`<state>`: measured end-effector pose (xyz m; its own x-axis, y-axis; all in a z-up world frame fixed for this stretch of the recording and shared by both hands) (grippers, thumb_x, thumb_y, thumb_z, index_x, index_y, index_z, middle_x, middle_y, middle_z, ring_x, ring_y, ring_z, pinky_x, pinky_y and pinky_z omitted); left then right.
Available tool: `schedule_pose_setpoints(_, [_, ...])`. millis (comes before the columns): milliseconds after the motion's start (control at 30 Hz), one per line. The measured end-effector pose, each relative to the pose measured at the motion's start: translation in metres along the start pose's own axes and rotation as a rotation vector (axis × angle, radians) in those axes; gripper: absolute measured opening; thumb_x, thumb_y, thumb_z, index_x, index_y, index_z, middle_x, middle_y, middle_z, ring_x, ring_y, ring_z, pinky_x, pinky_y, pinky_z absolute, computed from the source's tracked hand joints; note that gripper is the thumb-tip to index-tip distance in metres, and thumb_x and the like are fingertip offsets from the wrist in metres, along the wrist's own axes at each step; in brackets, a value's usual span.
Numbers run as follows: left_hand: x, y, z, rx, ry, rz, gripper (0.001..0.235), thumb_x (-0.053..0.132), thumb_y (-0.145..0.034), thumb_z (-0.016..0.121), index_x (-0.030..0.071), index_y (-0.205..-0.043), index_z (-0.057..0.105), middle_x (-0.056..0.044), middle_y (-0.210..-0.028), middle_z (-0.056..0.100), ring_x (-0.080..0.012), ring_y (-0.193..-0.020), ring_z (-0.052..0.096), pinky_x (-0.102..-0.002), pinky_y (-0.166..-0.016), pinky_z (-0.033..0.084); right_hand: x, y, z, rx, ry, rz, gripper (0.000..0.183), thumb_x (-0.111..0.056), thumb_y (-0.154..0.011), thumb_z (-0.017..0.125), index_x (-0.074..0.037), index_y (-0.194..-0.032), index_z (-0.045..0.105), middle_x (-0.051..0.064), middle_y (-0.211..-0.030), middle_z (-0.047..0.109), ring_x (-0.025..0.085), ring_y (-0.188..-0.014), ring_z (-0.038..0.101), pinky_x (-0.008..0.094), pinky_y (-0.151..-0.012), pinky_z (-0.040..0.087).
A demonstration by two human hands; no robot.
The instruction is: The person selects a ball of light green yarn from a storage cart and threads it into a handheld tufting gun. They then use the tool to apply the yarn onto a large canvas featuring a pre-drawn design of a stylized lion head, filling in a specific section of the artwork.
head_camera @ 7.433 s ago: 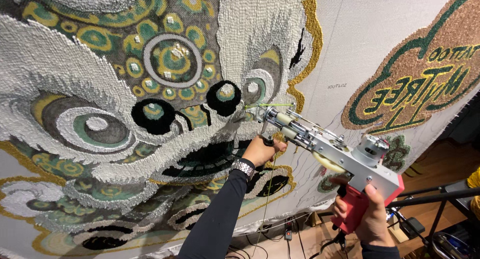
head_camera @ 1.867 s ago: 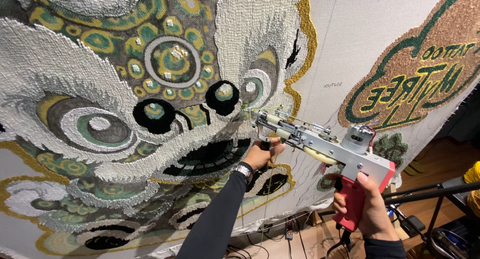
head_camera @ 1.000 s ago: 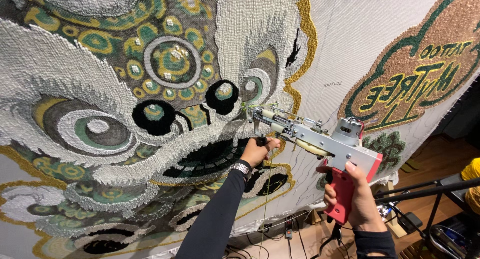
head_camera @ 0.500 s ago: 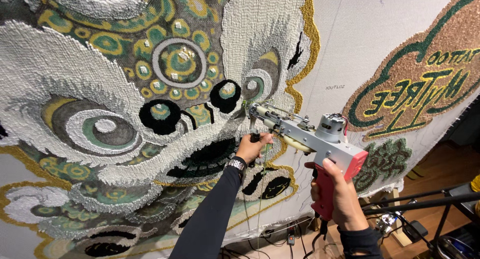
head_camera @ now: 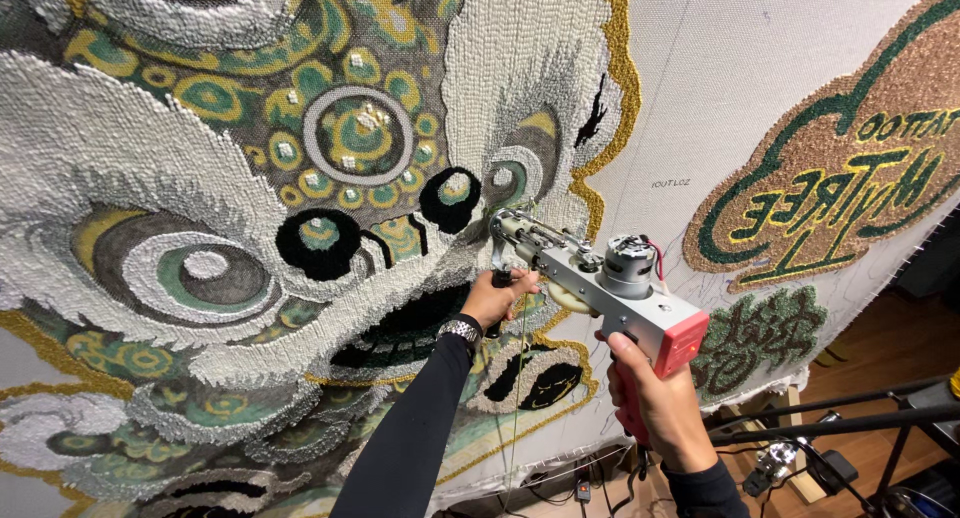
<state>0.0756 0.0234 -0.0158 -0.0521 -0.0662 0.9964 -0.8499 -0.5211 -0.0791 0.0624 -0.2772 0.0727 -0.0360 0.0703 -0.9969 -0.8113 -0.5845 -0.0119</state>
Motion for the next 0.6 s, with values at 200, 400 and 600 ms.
schedule_pose_setpoints(200, [0.006, 0.001, -0.01, 0.01, -0.036, -0.009, 0.044, 0.043, -0.089, 0.072, 0.009, -0.116, 0.076, 0.002, -0.09, 0.081, -0.0048, -0.04, 0.045, -0.025, -0.04, 0.044, 0.006, -0.001, 0.008, -0.02, -0.045, -0.004, 0.042, -0.041, -0.087, 0.068, -0.001, -0.098, 0.068, 0.004, -0.055, 0.048, 0.013, -0.043, 0.046, 0.029, -0.037, 0.033])
schedule_pose_setpoints(400, [-0.003, -0.006, -0.023, 0.076, -0.153, 0.004, 0.043, 0.047, -0.092, 0.072, 0.01, -0.112, 0.081, 0.005, -0.055, 0.052, -0.0072, -0.04, 0.045, -0.029, -0.04, 0.04, 0.01, 0.0, 0.014, -0.002, -0.071, 0.05, 0.043, -0.044, -0.086, 0.065, -0.002, -0.093, 0.065, 0.006, -0.053, 0.047, 0.016, -0.042, 0.045, 0.032, -0.035, 0.036])
schedule_pose_setpoints(600, [-0.007, -0.016, -0.023, 0.101, -0.179, 0.03, 0.046, 0.046, -0.093, 0.075, 0.005, -0.113, 0.075, 0.003, -0.053, 0.05, -0.0087, -0.041, 0.048, -0.03, -0.042, 0.042, 0.009, 0.0, 0.014, -0.001, -0.082, 0.085, 0.046, -0.047, -0.085, 0.065, -0.002, -0.092, 0.063, 0.005, -0.055, 0.047, 0.016, -0.043, 0.045, 0.032, -0.036, 0.035])
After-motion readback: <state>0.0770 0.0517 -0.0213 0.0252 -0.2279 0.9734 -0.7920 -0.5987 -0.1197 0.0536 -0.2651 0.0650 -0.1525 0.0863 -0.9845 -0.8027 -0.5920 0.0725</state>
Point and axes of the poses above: each hand's wrist, its own y-axis away from the middle knuckle, its own z-axis out of the palm, x = y × z, the point moved 9 cm from there along -y, towards the middle knuckle
